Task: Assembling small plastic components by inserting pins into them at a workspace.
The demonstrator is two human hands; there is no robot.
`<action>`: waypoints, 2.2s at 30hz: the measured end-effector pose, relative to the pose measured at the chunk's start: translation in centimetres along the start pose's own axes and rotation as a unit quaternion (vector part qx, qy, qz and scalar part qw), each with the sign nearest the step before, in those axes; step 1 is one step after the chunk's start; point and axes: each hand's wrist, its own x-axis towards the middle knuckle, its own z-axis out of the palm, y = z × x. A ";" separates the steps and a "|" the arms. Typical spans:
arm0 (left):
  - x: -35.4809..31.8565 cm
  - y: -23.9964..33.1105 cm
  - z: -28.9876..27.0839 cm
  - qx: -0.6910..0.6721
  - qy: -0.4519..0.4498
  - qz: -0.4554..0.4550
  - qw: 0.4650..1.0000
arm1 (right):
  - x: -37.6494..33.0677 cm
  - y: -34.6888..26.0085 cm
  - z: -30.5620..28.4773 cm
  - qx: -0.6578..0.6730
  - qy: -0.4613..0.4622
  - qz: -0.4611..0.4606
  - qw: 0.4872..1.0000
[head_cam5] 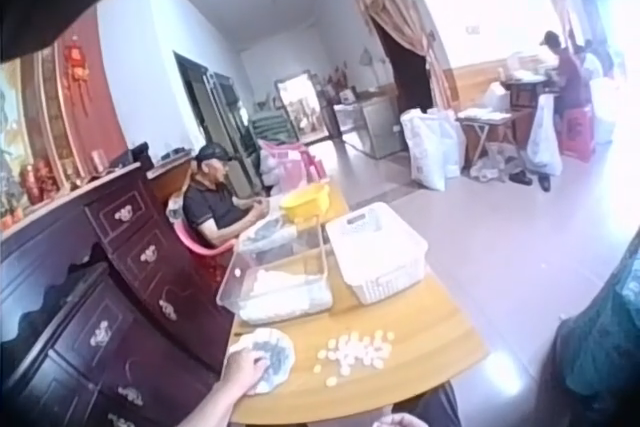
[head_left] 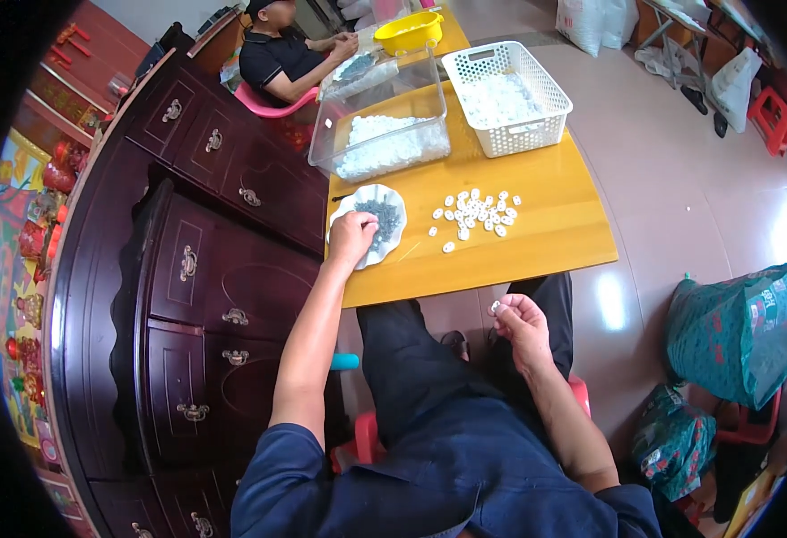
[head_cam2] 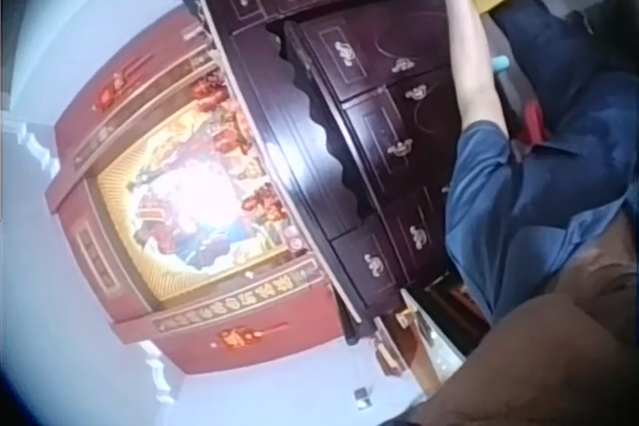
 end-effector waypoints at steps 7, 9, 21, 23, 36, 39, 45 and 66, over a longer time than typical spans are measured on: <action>0.1 0.1 0.0 0.062 0.030 0.031 0.997 | -0.4 0.1 0.0 -0.001 -0.010 -0.009 1.000; 0.2 0.2 -0.3 0.052 0.045 0.048 0.996 | -0.5 0.2 0.0 -0.002 -0.013 -0.011 1.000; 2.6 11.3 1.3 -0.091 -0.012 0.156 0.983 | 0.0 0.4 -0.1 -0.005 -0.018 -0.005 1.000; 2.7 12.9 3.1 -0.104 -0.039 0.158 0.981 | 0.1 0.4 0.0 -0.006 -0.009 -0.002 1.000; 3.8 13.4 9.0 0.028 -0.148 0.174 0.973 | -0.4 -0.3 -0.2 0.024 -0.006 -0.003 1.000; 4.5 12.5 8.9 0.039 -0.135 0.174 0.975 | -0.3 -0.1 -0.3 0.026 -0.016 -0.004 1.000; 4.7 12.2 8.3 0.046 -0.128 0.161 0.978 | -0.2 0.0 -0.4 0.027 -0.026 -0.003 0.999; 5.0 11.4 7.0 -0.175 -0.136 0.016 0.975 | -0.3 -0.1 0.0 0.020 -0.016 0.007 1.000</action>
